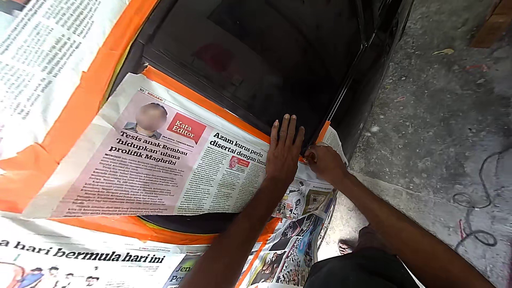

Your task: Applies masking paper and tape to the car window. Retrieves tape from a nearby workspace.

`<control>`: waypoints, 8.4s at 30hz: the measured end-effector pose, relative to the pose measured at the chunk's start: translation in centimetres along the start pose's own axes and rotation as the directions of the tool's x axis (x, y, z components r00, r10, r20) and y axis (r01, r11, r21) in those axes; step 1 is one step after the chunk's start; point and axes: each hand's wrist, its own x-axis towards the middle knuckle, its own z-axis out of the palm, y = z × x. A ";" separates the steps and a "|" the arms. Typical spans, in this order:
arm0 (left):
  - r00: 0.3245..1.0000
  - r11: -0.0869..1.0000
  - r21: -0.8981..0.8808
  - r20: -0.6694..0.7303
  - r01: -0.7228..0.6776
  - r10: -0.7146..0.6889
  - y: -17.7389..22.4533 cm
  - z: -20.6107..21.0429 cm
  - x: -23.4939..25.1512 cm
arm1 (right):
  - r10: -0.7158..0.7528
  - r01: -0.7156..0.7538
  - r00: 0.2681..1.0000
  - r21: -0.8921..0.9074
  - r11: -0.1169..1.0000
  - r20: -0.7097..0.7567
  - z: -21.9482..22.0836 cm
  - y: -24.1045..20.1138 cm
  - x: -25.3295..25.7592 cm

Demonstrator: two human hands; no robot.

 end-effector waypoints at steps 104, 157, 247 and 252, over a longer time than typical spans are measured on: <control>0.991 0.992 0.002 0.039 -0.128 0.128 -2.4 -0.9 -7.8 | -0.108 0.168 0.899 0.107 0.980 -0.424 9.5 -0.4 -10.0; 0.976 0.975 -0.062 0.031 -0.213 0.215 -2.9 -1.2 -8.1 | -0.201 0.208 0.912 -0.019 0.978 -0.357 9.1 -4.0 -7.1; -0.342 -0.321 -0.607 0.085 0.727 -0.936 12.7 2.0 -5.5 | -0.196 0.697 0.300 -0.075 0.713 0.933 -4.7 19.7 6.5; -0.300 -0.355 -0.749 0.216 0.560 -0.929 15.5 0.3 -5.5 | -0.536 0.715 0.204 0.249 0.653 0.819 -6.3 17.4 5.7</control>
